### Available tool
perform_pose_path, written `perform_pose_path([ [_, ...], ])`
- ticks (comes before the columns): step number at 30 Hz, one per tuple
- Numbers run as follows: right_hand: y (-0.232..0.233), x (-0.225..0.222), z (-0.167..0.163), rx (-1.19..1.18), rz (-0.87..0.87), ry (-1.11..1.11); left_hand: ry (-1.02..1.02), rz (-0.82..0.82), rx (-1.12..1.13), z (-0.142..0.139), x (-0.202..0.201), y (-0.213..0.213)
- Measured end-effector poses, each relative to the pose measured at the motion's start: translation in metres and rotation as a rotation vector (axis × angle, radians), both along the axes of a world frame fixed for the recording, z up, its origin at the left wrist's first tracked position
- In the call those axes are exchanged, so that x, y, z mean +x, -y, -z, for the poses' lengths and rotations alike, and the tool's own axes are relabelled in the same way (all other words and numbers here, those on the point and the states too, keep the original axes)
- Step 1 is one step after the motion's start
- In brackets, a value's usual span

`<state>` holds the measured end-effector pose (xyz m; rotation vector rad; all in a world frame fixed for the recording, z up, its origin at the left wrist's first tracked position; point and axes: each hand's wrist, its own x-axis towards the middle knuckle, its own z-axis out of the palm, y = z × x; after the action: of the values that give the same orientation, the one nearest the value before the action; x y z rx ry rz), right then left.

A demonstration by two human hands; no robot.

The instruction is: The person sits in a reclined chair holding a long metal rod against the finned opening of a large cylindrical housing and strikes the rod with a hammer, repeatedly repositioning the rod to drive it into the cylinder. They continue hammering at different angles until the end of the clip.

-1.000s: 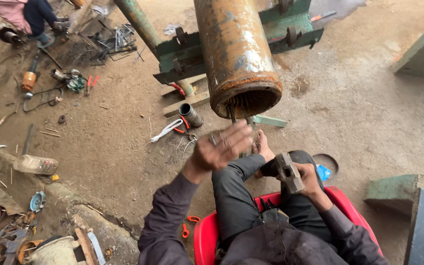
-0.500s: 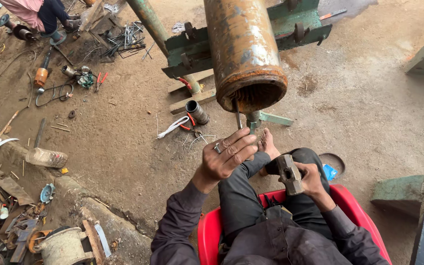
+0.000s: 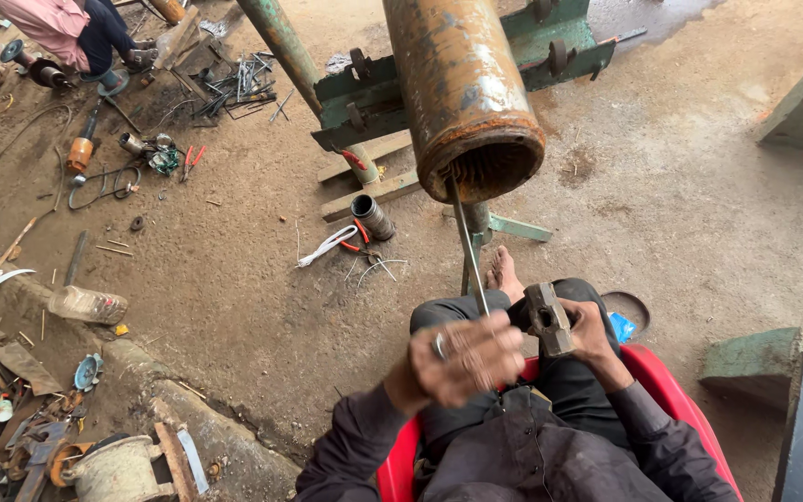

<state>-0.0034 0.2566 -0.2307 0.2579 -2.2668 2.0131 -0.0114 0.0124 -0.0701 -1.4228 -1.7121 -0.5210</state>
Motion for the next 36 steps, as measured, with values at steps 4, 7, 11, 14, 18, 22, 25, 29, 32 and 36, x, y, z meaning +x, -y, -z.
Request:
perform_pose_path([
  [4, 0.005, 0.003, -0.001, 0.026, -0.001, 0.000, 0.160, 0.033, 0.010, -0.016, 0.033, 0.001],
  [7, 0.005, 0.003, 0.001, 0.023, 0.009, -0.025, 0.174, 0.055, 0.014, -0.029, 0.036, -0.001],
  [11, -0.001, 0.001, 0.007, -0.056, -0.030, 0.009, 0.018, 0.211, 0.041, -0.031, 0.047, -0.013],
  [14, -0.005, -0.001, 0.009, -0.067, -0.015, 0.047, -0.111, 0.350, 0.074, -0.019, 0.067, -0.020],
  [18, -0.007, 0.000, 0.011, -0.026, -0.010, 0.029, -0.052, 0.375, 0.027, -0.002, 0.090, -0.017],
  [22, -0.004, 0.003, 0.013, -0.042, -0.036, 0.018, -0.053, 0.360, 0.028, 0.001, 0.093, -0.014],
  [25, 0.000, 0.006, 0.012, -0.022, -0.035, -0.002, -0.110, 0.326, 0.068, -0.006, 0.086, -0.012],
  [29, 0.003, 0.008, 0.004, 0.055, -0.029, -0.019, 0.081, 0.297, 0.057, -0.013, 0.085, -0.012],
  [32, 0.004, 0.009, -0.006, 0.099, -0.004, -0.038, 0.162, 0.357, 0.038, -0.011, 0.091, -0.018],
  [36, 0.003, 0.011, -0.011, -0.086, -0.072, 0.025, 0.076, 0.435, 0.057, -0.007, 0.087, -0.026],
])
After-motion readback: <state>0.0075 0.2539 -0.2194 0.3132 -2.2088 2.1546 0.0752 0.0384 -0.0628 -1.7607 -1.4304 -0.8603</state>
